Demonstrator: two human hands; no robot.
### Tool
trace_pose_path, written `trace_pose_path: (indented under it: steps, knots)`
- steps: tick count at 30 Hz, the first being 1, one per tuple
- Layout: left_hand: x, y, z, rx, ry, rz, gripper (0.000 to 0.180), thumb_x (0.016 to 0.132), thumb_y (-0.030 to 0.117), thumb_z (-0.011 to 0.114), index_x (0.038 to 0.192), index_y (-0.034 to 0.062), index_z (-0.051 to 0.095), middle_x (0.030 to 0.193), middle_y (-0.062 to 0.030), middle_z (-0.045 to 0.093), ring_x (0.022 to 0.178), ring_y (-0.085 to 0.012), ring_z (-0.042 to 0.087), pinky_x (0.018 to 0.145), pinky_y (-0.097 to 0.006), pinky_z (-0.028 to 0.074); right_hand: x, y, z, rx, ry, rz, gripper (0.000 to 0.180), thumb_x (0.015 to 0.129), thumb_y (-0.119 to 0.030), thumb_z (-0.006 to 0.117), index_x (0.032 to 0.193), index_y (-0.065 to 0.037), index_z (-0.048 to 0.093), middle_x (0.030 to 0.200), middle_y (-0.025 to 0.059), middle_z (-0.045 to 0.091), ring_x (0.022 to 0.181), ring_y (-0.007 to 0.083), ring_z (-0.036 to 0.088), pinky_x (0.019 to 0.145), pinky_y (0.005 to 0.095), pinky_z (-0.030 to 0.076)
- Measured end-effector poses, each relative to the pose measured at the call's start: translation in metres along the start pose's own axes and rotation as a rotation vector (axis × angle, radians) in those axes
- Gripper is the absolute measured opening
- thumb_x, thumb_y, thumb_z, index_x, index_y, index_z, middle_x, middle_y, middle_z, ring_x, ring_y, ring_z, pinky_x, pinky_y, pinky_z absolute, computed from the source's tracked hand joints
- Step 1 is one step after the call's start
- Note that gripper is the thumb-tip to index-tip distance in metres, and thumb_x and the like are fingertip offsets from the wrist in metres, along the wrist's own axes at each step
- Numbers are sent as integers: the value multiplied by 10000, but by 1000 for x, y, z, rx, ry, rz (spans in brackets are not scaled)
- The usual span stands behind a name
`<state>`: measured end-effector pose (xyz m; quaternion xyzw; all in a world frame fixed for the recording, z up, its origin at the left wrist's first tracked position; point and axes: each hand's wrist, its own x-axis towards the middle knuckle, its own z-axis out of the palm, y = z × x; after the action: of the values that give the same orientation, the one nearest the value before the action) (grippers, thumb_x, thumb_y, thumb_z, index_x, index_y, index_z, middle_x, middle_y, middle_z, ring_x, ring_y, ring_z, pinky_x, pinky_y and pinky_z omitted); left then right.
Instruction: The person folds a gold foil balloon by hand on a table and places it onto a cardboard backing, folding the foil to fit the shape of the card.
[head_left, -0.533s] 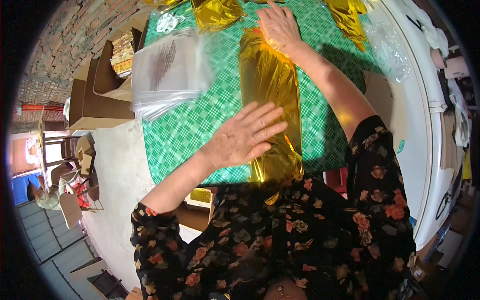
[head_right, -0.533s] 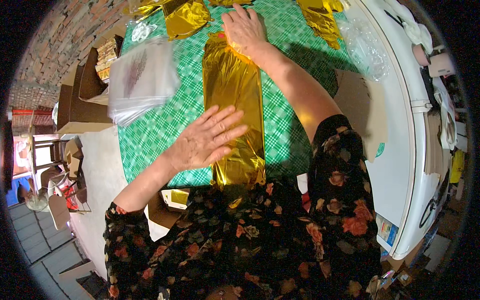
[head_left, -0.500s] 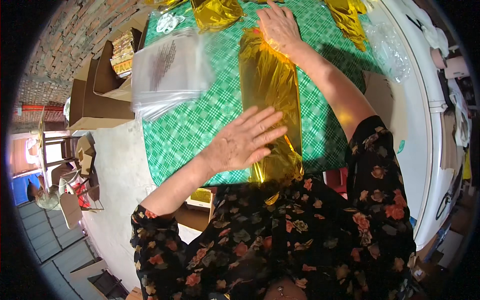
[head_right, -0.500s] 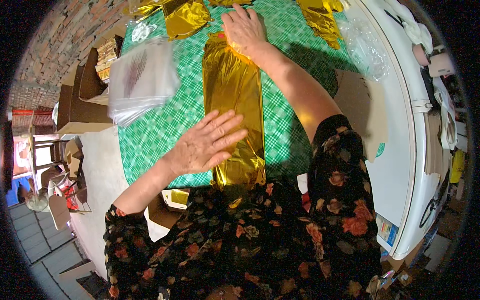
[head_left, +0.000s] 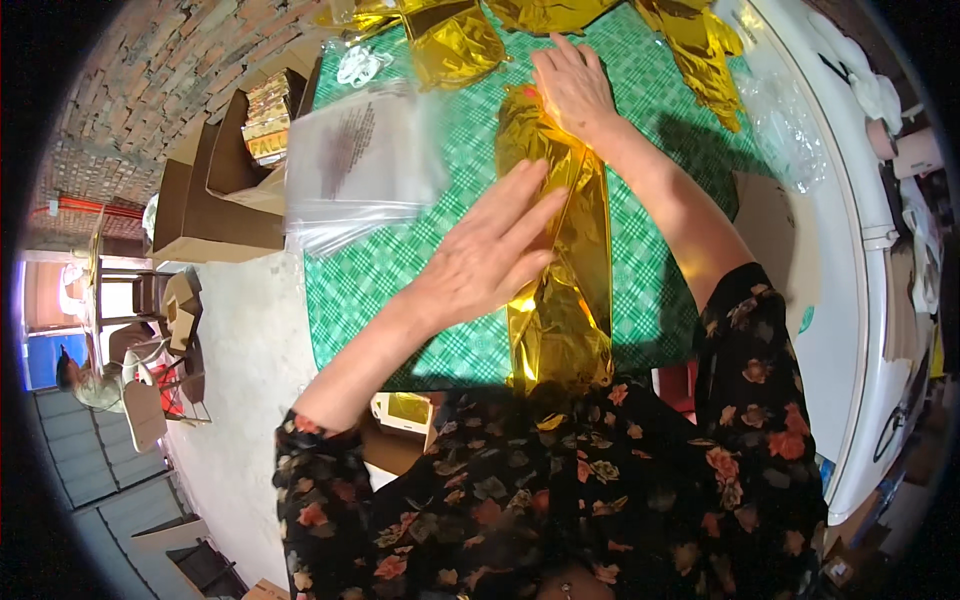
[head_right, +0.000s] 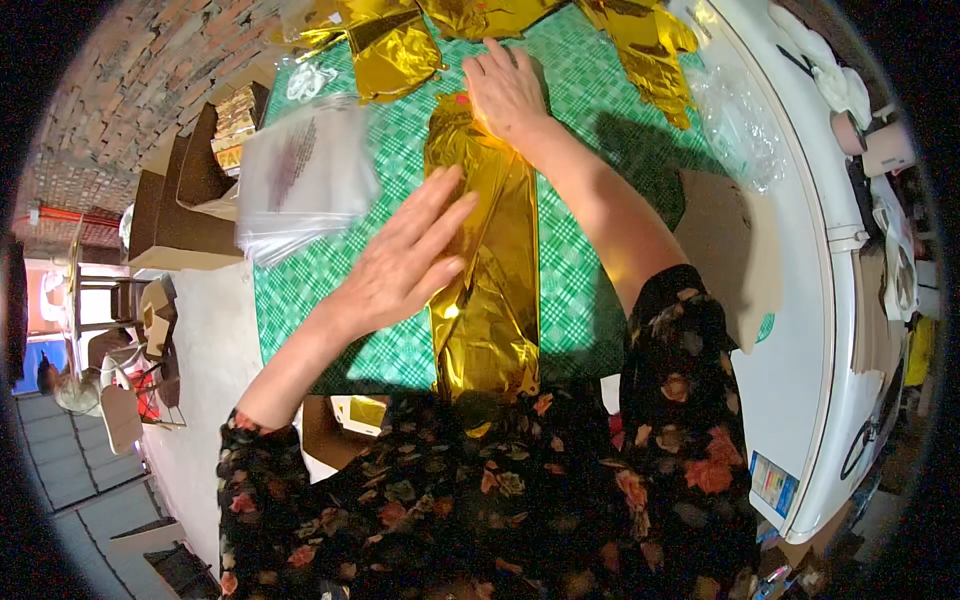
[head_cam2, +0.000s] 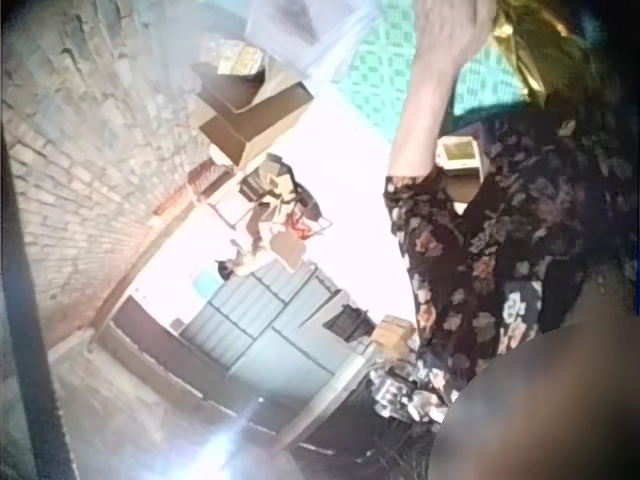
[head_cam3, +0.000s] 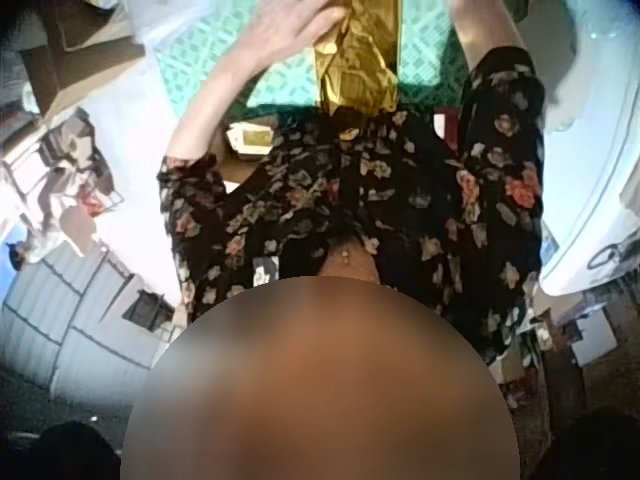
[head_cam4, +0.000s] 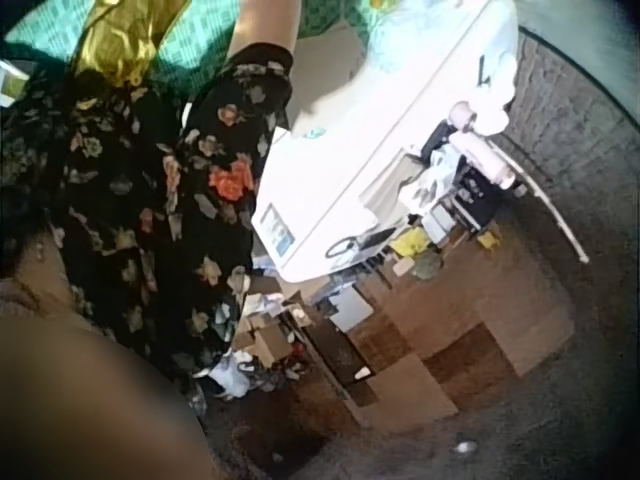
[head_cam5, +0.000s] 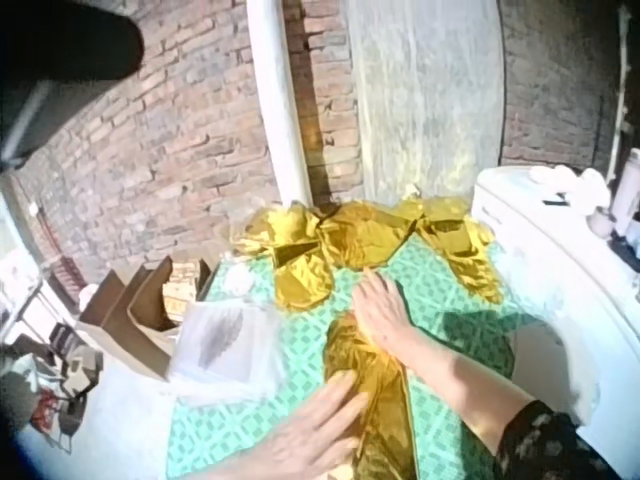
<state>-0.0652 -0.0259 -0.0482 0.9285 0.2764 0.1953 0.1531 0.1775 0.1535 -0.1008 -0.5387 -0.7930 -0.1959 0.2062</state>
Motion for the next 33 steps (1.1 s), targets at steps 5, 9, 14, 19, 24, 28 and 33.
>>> trace_pose_path:
  steps: [5, 9, 14, 19, 24, 28, 33]
  knots:
    - [32, 7, 56, 206, 53, -62, 713, 1099, 569, 463, 1674, 152, 408, 1742, -263, 270, 1627, -450, 229, 1321, -585, 215, -4, 5, 7, 33, 32, 12, 347, 1094, -247, 567, 1379, -54, 617, 1438, 154, 660, 1508, 358, 462, 1217, 563, 336]
    - [22, 11, 63, 289, -50, -130, 743, 1107, 643, 346, 1696, 191, 374, 1758, -225, 265, 1652, -435, 145, 1344, -588, 65, -1, 1, 9, 21, 17, 2, 339, 1092, -246, 571, 1365, -54, 626, 1435, 149, 663, 1507, 354, 463, 1222, 563, 336]
    - [26, 11, 65, 302, -79, -123, 755, 1111, 656, 303, 1715, 204, 330, 1777, -188, 248, 1659, -421, 126, 1345, -588, 48, 6, 7, 2, -76, -77, -66, 319, 1074, -224, 596, 1338, -53, 646, 1384, 132, 674, 1516, 346, 448, 1211, 559, 357]
    - [28, 9, 65, 329, -77, -109, 749, 1114, 648, 302, 1709, 195, 346, 1775, -181, 262, 1659, -420, 131, 1345, -591, 42, 18, 20, -25, -75, 90, -181, 336, 1067, -261, 594, 1333, -67, 657, 1424, 122, 650, 1513, 350, 449, 1210, 556, 371]
    - [30, 14, 55, 316, -178, -163, 725, 1110, 616, 366, 1691, 182, 382, 1763, -185, 285, 1652, -425, 159, 1344, -592, 55, -45, -27, -54, 297, -326, -464, 612, 1133, -437, 432, 1677, -158, 391, 1765, 72, 325, 1660, 293, 202, 1353, 532, 145]
    - [23, 13, 58, 260, -131, -158, 707, 1102, 593, 426, 1676, 181, 413, 1761, -191, 288, 1647, -437, 175, 1343, -597, 64, -50, -25, -63, 275, -665, -396, 655, 1149, -493, 347, 1740, -228, 250, 1825, 7, 161, 1687, 260, 84, 1367, 526, 35]
    - [22, 13, 65, 299, -44, -116, 710, 1109, 595, 406, 1680, 173, 403, 1752, -188, 308, 1641, -437, 190, 1337, -606, 82, -34, -5, -39, 194, -532, -307, 637, 1155, -518, 280, 1740, -271, 238, 1825, -1, 162, 1684, 295, 98, 1357, 574, 19]
